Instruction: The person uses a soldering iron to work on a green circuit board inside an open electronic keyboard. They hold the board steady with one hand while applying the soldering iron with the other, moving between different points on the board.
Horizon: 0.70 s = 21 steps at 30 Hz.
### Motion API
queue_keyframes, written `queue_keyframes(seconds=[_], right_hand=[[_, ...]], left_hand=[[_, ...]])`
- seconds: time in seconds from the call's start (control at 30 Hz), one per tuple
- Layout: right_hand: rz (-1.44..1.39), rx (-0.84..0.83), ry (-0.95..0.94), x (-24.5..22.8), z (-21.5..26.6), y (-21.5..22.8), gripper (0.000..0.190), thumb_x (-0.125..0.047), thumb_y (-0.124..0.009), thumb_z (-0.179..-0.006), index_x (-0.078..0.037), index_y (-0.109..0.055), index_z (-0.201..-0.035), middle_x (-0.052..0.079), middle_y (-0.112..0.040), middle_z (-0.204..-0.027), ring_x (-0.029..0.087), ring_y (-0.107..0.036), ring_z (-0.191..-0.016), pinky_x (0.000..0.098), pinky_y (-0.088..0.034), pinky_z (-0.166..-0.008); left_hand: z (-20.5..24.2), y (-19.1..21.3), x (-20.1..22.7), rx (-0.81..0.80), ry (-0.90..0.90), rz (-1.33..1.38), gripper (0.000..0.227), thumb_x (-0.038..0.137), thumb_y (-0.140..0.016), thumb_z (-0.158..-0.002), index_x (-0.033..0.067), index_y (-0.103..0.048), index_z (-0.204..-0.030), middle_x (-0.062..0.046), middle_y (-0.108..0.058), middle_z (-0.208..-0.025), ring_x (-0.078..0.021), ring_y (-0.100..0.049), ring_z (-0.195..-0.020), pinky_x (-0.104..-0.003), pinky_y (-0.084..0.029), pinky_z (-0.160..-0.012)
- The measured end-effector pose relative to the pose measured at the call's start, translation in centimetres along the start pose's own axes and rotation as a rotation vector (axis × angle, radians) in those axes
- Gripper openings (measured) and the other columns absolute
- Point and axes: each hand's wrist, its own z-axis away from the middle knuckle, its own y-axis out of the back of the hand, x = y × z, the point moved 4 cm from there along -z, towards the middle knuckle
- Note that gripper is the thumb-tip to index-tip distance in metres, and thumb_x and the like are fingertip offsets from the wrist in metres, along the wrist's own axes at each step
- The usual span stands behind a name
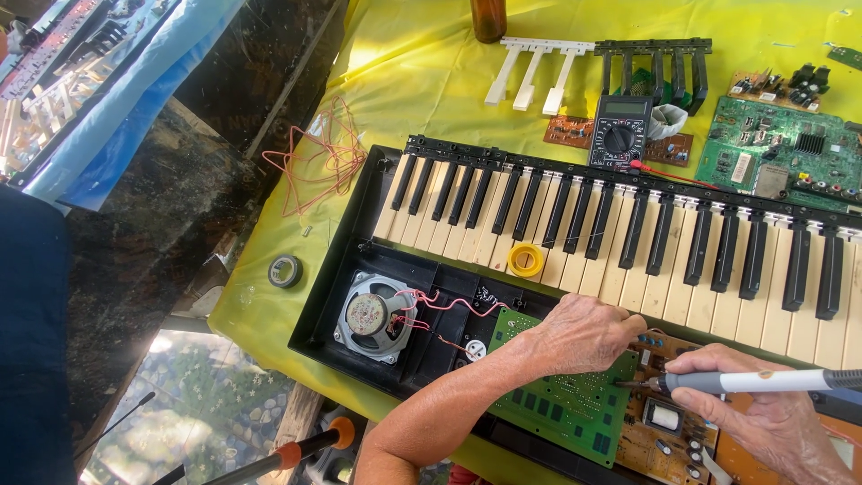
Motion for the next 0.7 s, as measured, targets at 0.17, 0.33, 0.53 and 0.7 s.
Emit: queue_keyframes(seconds=[0.17,0.33,0.53,0.7], right_hand=[[0.018,0.012,0.017,-0.4,0.1,0.0,0.028,-0.035,-0.080,-0.077,-0.026,-0.087,-0.103,-0.006,-0.085,-0.104,0.014,-0.083,-0.094,0.0330,-0.065,-0.092],[-0.111,0.097,0.058,-2.2,0.6,0.7,0.020,-0.022,-0.082,-0.078,-0.013,-0.087,-0.096,0.001,-0.085,-0.100,0.017,-0.079,-0.093,0.0320,-0.059,-0.088],[-0.153,0.111,0.149,-3.6,0.8,1.0,0.019,-0.024,-0.082,-0.079,-0.015,-0.084,-0.096,0.000,-0.084,-0.097,0.014,-0.078,-0.088,0.0298,-0.059,-0.082],[-0.233,0.153,0.320,-4.7,0.8,1.3,0.018,-0.019,-0.082,-0.081,-0.013,-0.082,-0.098,0.004,-0.081,-0.090,0.015,-0.076,-0.082,0.0321,-0.061,-0.074]], left_hand=[[0.0,0.1,0.1,0.010,0.003,-0.013,0.005,0.007,-0.055,-0.092,0.0056,-0.059,-0.094,-0.002,-0.057,-0.060,-0.0281,-0.052,-0.045,-0.041,-0.036,-0.039],[0.0,0.6,0.3,-0.019,0.016,0.014,0.007,0.007,-0.052,-0.096,0.0051,-0.058,-0.093,-0.003,-0.057,-0.061,-0.0291,-0.053,-0.045,-0.042,-0.038,-0.041],[0.2,0.2,-0.1,-0.028,-0.015,-0.009,0.009,0.008,-0.052,-0.103,0.0072,-0.061,-0.100,0.004,-0.043,-0.056,-0.0132,-0.040,-0.043,-0.032,-0.038,-0.040],[0.0,1.1,0.3,0.021,-0.038,0.065,0.011,0.004,-0.051,-0.096,0.0070,-0.061,-0.094,-0.002,-0.059,-0.062,-0.0223,-0.058,-0.045,-0.037,-0.048,-0.045]])
